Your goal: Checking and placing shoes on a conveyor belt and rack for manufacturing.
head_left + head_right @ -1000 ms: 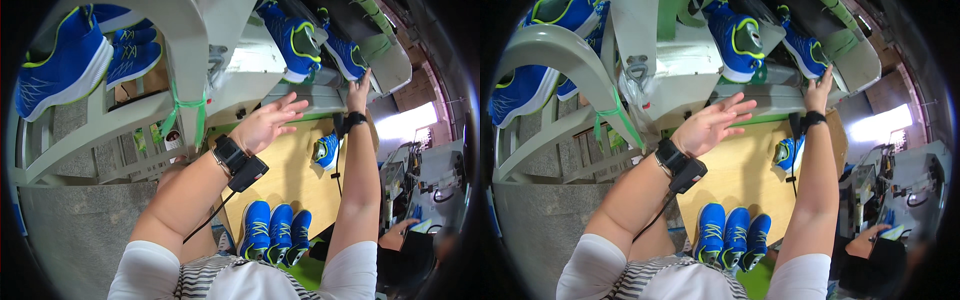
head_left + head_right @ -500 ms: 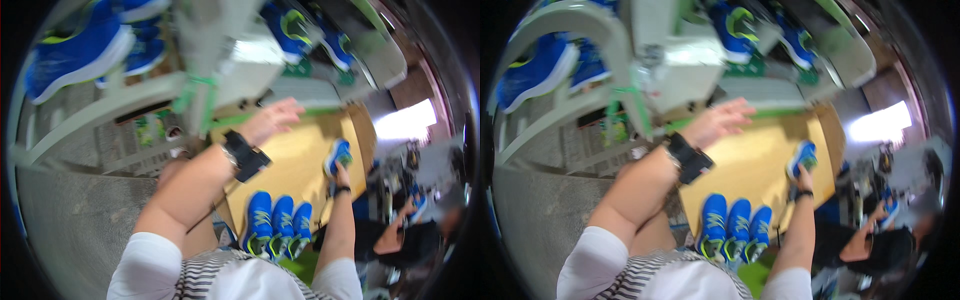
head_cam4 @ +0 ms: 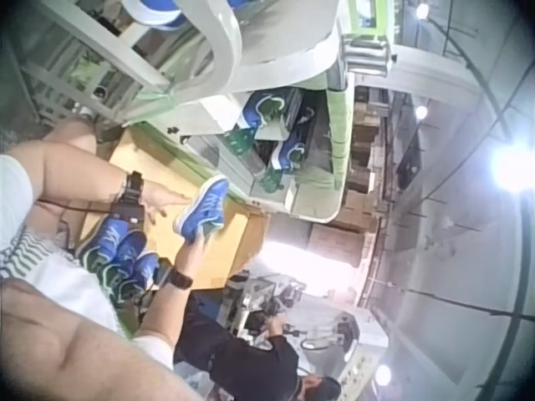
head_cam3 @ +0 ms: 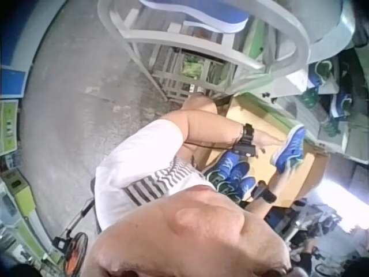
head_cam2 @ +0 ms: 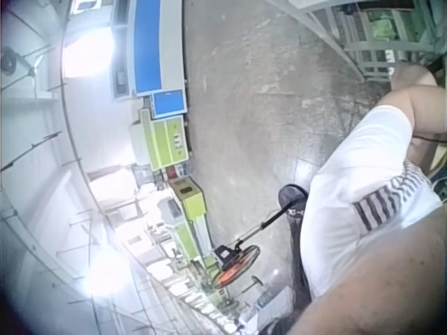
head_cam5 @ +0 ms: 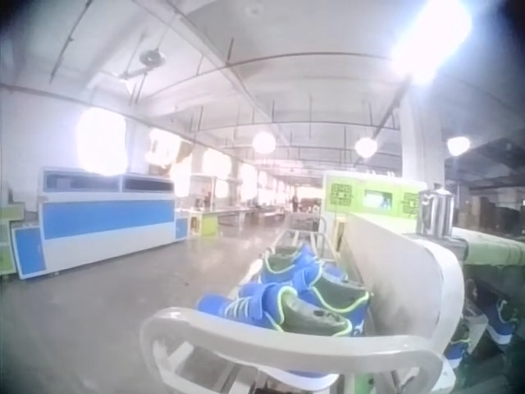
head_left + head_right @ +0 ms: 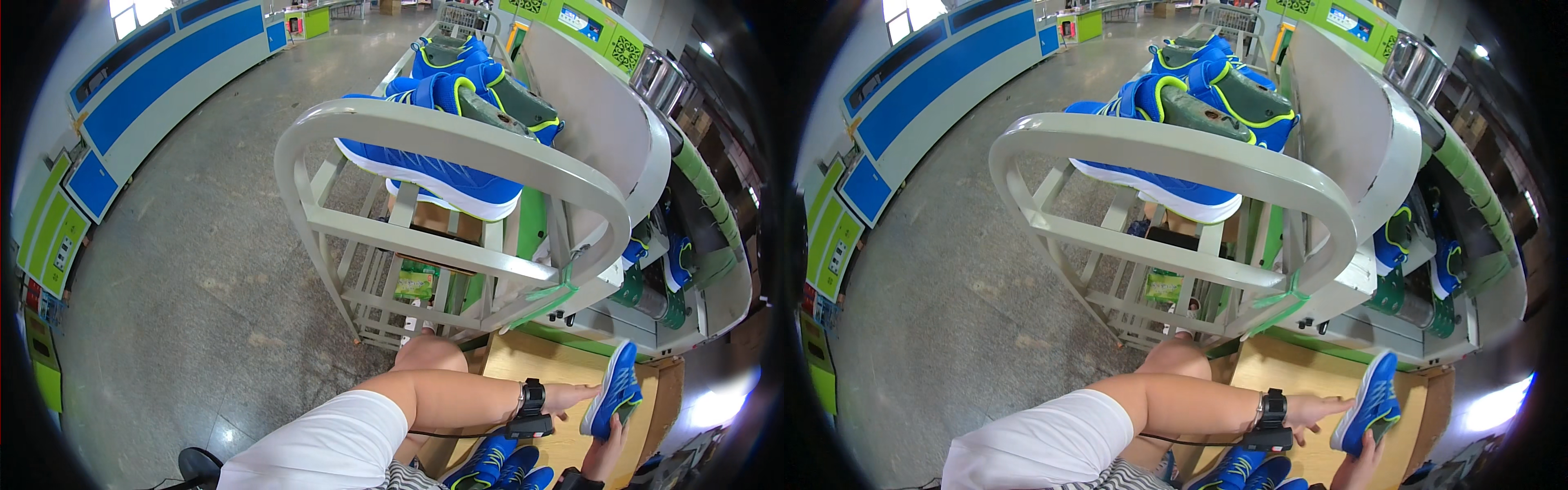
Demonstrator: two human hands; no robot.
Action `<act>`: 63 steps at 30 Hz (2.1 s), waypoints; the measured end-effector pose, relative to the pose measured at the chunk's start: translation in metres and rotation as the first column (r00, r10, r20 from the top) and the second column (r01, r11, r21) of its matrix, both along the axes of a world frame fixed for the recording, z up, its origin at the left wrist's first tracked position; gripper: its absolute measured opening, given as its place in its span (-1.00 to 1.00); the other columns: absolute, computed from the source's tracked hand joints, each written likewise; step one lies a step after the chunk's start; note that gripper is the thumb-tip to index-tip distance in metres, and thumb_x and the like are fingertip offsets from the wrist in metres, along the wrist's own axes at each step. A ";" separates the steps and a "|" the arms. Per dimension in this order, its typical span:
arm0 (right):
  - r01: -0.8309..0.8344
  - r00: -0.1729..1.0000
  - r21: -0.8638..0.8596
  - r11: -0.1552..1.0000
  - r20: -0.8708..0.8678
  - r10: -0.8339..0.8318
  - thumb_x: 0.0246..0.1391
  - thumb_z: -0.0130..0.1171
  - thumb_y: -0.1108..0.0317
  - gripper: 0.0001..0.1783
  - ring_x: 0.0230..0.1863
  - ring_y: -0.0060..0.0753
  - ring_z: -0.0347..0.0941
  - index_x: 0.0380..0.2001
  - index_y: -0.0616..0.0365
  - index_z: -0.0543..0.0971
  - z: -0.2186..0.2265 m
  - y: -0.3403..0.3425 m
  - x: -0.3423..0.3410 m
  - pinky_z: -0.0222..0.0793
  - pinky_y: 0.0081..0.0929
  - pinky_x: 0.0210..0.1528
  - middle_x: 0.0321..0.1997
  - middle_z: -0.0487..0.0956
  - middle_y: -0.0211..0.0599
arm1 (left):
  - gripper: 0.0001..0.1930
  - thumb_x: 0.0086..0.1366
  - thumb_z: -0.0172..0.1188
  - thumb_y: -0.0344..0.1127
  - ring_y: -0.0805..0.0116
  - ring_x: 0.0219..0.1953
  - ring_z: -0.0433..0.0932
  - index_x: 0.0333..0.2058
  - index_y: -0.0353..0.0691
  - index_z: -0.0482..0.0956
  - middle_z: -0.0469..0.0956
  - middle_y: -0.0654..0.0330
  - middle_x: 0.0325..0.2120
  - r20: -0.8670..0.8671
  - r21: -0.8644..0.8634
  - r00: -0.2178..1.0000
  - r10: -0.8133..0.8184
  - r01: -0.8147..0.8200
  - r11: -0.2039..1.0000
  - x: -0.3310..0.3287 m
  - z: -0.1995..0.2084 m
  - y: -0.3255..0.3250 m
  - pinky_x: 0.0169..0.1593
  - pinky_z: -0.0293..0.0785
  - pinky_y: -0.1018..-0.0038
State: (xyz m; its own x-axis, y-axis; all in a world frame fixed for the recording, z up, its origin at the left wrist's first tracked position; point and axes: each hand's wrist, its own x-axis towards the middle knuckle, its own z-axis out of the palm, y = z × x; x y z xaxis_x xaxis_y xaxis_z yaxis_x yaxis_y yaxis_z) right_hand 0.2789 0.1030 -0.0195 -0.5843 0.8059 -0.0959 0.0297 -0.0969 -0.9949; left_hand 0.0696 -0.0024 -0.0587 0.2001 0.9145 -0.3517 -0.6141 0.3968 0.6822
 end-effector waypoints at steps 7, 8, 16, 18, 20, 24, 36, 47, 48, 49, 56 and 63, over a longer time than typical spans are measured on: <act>-0.124 0.992 0.362 0.924 0.014 0.127 0.37 -0.16 0.17 -0.42 0.34 -0.13 0.13 0.34 0.20 0.11 0.039 -0.055 -0.051 0.07 -0.34 0.35 0.37 0.14 -0.13 | -0.27 0.23 -0.16 0.45 0.24 -0.03 0.52 0.20 0.09 0.22 0.51 0.18 -0.02 0.334 0.452 0.938 0.096 -0.249 0.857 -0.041 0.034 -0.004 -0.07 0.51 0.08; -0.156 0.985 0.400 0.903 0.131 0.112 0.32 -0.08 0.24 -0.37 0.34 -0.12 0.12 0.36 0.18 0.05 0.047 -0.077 -0.051 0.05 -0.32 0.36 0.36 0.14 -0.09 | -0.29 0.25 -0.18 0.43 0.25 -0.05 0.53 0.18 0.07 0.25 0.52 0.18 -0.04 0.384 0.504 0.922 0.046 -0.251 0.826 -0.053 0.025 0.007 -0.08 0.52 0.10; -0.375 0.718 0.441 0.816 0.695 -0.046 0.13 0.17 0.37 -0.21 0.42 0.03 -0.05 0.33 0.33 0.05 0.024 -0.178 0.051 -0.10 -0.21 0.40 0.40 0.05 0.15 | -0.40 0.43 -0.29 0.17 0.14 -0.01 0.54 0.16 -0.21 0.30 0.50 0.00 0.00 0.522 0.470 0.845 0.121 -0.402 0.786 -0.076 0.043 -0.002 0.05 0.47 0.22; -0.343 0.696 0.440 0.830 0.712 -0.089 0.03 0.27 0.38 -0.11 0.40 0.10 -0.03 0.33 0.36 0.02 0.015 -0.202 0.069 -0.11 -0.18 0.40 0.37 0.06 0.21 | -0.46 0.45 -0.21 0.06 0.12 0.03 0.50 0.16 -0.28 0.28 0.48 -0.05 0.02 0.495 0.504 0.856 0.150 -0.424 0.753 -0.077 0.049 -0.007 0.11 0.44 0.23; -0.279 0.673 0.471 0.837 0.717 -0.179 0.03 0.28 0.38 -0.13 0.33 0.02 0.09 0.32 0.33 0.06 0.010 -0.220 0.084 0.01 -0.20 0.35 0.33 0.14 0.15 | -0.53 0.41 -0.02 -0.12 0.09 0.09 0.47 0.13 -0.35 0.29 0.47 -0.06 0.03 0.482 0.500 0.855 0.193 -0.449 0.740 -0.070 0.050 -0.006 0.18 0.41 0.23; 0.129 0.898 0.075 0.989 0.413 -0.149 -0.08 0.20 0.65 0.12 0.30 -0.16 0.16 0.40 0.11 -0.30 -0.031 -0.227 0.121 0.11 -0.28 0.33 0.30 0.18 0.03 | -0.52 0.37 0.08 -0.19 0.10 0.15 0.43 0.14 -0.36 0.30 0.43 -0.06 0.08 0.372 0.490 0.876 0.307 -0.466 0.737 -0.070 0.040 -0.003 0.23 0.38 0.26; 0.547 0.837 -0.361 0.755 0.251 -0.486 0.18 0.19 0.25 -0.49 -0.03 -0.49 0.48 0.13 0.22 0.35 -0.023 -0.180 0.132 0.41 -0.52 0.02 0.01 0.53 -0.30 | -0.54 0.37 0.05 0.00 0.17 -0.04 0.57 -0.05 -0.35 0.45 0.56 -0.05 -0.10 0.064 0.504 0.841 0.538 -0.493 0.710 -0.086 0.049 0.007 0.09 0.46 0.30; 0.093 0.965 0.794 0.601 0.077 -0.251 0.18 0.15 0.21 -0.53 -0.10 -0.38 0.53 0.04 0.33 0.44 0.107 0.094 -0.044 0.39 -0.48 0.00 -0.07 0.59 -0.23 | -0.65 0.41 -0.06 -0.23 0.10 0.10 0.46 0.03 -0.35 0.42 0.50 -0.06 0.01 0.229 0.487 0.852 0.472 -0.520 0.702 -0.092 0.054 -0.006 0.22 0.31 0.22; 0.059 0.902 0.834 0.549 0.191 -0.386 0.15 0.17 0.28 -0.48 -0.08 -0.30 0.51 0.14 0.22 0.36 0.117 0.119 -0.074 0.39 -0.45 0.03 -0.03 0.55 -0.15 | -0.63 0.41 -0.07 -0.22 0.10 0.12 0.44 0.06 -0.34 0.40 0.49 -0.05 0.03 0.247 0.487 0.851 0.463 -0.522 0.701 -0.091 0.055 -0.006 0.24 0.28 0.22; 0.013 0.812 0.862 0.506 0.287 -0.509 0.12 0.19 0.34 -0.37 -0.06 -0.23 0.49 0.25 0.12 0.27 0.122 0.140 -0.106 0.39 -0.42 0.07 0.02 0.51 -0.06 | -0.60 0.41 -0.08 -0.20 0.09 0.15 0.42 0.09 -0.33 0.38 0.47 -0.04 0.05 0.259 0.484 0.849 0.461 -0.527 0.699 -0.093 0.055 -0.007 0.25 0.26 0.21; 0.097 0.822 0.871 0.482 0.203 -0.531 0.02 0.21 0.45 -0.04 0.24 0.03 0.25 0.40 -0.10 -0.09 0.070 0.236 -0.146 0.18 -0.27 0.28 0.28 0.21 0.25 | -0.44 0.42 -0.14 -0.14 0.05 0.32 0.17 0.28 -0.34 0.13 0.20 -0.09 0.27 0.218 0.563 0.890 0.400 -0.450 0.693 -0.095 0.058 -0.004 0.34 0.09 0.19; -0.266 0.492 0.646 0.716 0.729 -0.475 -0.12 0.30 -0.23 0.16 0.43 0.34 -0.17 0.36 0.23 0.01 -0.100 0.095 -0.024 -0.19 0.09 0.40 0.43 -0.06 0.27 | -0.41 0.40 -0.08 -0.14 0.05 0.31 0.19 0.29 -0.34 0.09 0.17 -0.11 0.28 0.247 0.542 0.904 0.348 -0.426 0.724 -0.094 0.053 -0.009 0.32 0.13 0.20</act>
State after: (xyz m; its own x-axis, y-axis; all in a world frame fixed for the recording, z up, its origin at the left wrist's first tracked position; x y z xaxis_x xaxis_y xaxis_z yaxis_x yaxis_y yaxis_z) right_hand 0.2549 0.1984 -0.1190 -0.4227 0.9034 0.0723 0.8648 0.4259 -0.2658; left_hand -0.0240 -0.0112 -0.0056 -0.2125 0.9412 0.2628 -0.7179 -0.3328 0.6115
